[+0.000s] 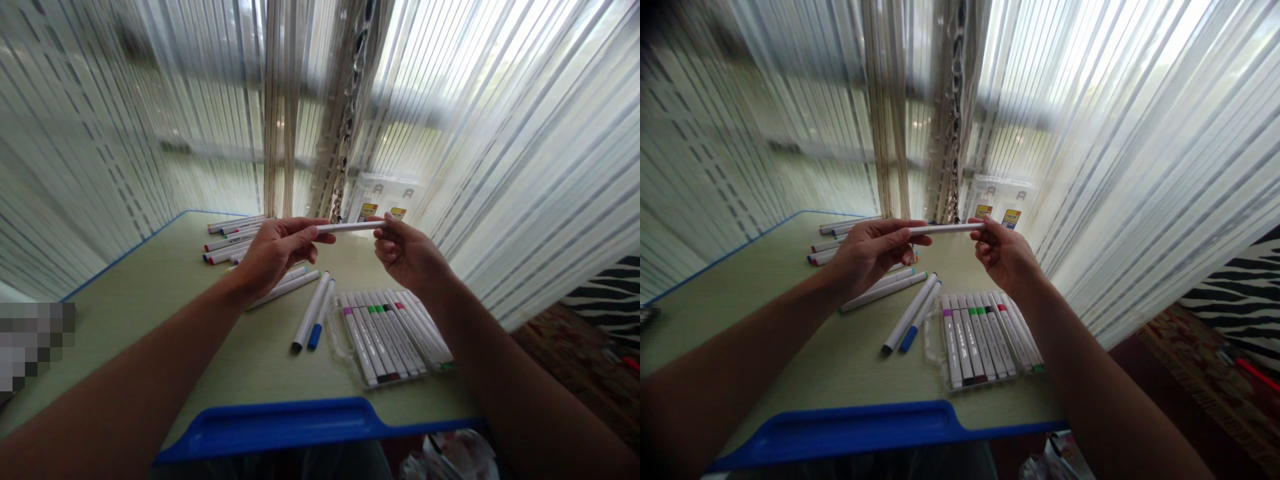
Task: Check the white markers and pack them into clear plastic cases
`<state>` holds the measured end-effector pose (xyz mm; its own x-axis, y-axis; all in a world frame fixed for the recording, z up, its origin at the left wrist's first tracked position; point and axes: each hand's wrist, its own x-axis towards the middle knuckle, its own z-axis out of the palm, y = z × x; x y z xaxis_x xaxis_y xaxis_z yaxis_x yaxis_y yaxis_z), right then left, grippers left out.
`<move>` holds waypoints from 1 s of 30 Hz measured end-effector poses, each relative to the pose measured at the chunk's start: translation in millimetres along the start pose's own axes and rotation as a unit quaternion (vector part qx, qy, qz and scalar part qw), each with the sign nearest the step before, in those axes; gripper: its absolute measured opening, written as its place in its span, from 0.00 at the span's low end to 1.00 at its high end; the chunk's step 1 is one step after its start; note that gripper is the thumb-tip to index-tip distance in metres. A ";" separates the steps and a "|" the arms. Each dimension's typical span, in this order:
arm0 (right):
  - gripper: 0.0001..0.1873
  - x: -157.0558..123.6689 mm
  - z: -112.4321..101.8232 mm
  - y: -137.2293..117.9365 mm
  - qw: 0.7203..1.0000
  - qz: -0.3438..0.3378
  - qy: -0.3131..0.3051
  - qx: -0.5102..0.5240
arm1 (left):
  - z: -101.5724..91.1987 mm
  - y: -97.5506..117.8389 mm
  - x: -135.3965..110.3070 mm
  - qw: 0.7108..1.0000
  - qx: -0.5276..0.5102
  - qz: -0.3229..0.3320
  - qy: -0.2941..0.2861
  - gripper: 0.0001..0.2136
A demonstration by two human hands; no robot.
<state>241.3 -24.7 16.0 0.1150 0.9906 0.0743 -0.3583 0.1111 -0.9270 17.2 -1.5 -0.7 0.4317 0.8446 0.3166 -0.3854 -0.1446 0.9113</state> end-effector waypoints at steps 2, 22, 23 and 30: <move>0.12 -0.3 0.3 0.7 1.000 -0.005 0.002 -0.012 | 0.5 -0.4 0.4 1.000 0.009 -0.001 0.010 0.12; 0.09 -8.6 6.8 7.7 0.995 -0.036 -0.008 -0.097 | -5.7 -10.4 6.0 0.992 0.103 -0.008 0.070 0.12; 0.09 -8.7 6.8 7.9 0.994 -0.038 -0.011 -0.099 | -5.7 -10.3 6.0 0.992 0.104 -0.009 0.069 0.12; 0.10 -10.0 6.1 11.5 0.992 -0.057 -0.052 -0.104 | -6.5 -10.4 4.9 0.989 0.137 -0.014 0.061 0.11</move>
<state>230.4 -32.8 6.8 0.0440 0.9767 0.2100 -0.1478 0.2143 -0.9655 18.1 7.5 -10.3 0.3310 0.9037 0.2714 -0.1318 -0.2406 0.9616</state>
